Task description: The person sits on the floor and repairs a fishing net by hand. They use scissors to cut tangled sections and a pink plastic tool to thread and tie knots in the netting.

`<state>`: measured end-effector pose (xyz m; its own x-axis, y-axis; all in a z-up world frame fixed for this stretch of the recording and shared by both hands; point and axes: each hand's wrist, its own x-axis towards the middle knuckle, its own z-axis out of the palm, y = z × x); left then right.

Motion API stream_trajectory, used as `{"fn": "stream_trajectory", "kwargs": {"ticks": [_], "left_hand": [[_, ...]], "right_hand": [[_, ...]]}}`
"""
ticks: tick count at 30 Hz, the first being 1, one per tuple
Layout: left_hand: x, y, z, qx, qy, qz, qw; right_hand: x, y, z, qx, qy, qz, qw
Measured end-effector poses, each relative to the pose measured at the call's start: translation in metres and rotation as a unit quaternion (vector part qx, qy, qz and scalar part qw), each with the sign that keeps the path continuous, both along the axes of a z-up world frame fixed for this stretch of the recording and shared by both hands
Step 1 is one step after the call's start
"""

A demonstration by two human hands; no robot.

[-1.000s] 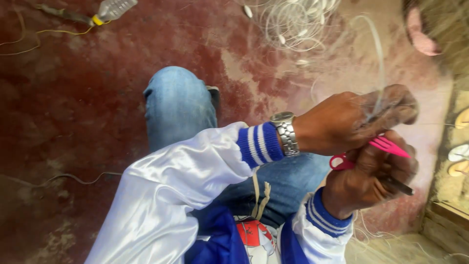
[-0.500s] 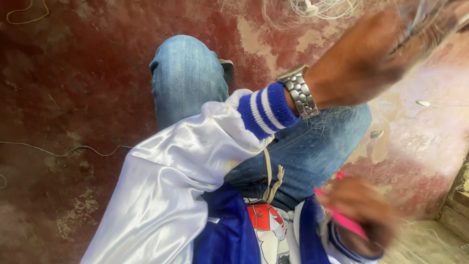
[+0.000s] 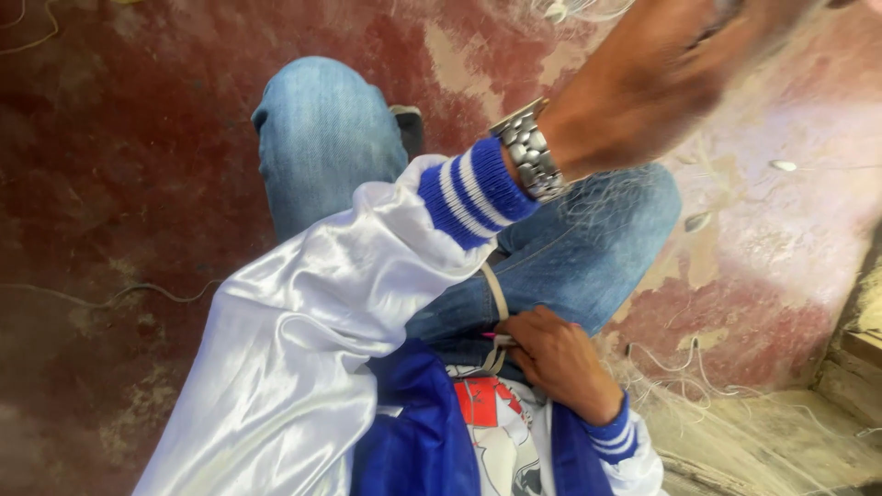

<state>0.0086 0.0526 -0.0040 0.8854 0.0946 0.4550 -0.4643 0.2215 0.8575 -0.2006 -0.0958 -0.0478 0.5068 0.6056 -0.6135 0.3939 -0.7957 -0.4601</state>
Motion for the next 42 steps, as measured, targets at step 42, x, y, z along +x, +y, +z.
{"fn": "stream_trajectory", "kwargs": {"ticks": [42], "left_hand": [[0.037,0.047,-0.02,-0.448,0.411,0.051,0.792]], "right_hand": [[0.07,-0.041,-0.009,0.36,-0.178,-0.491,0.774]]}}
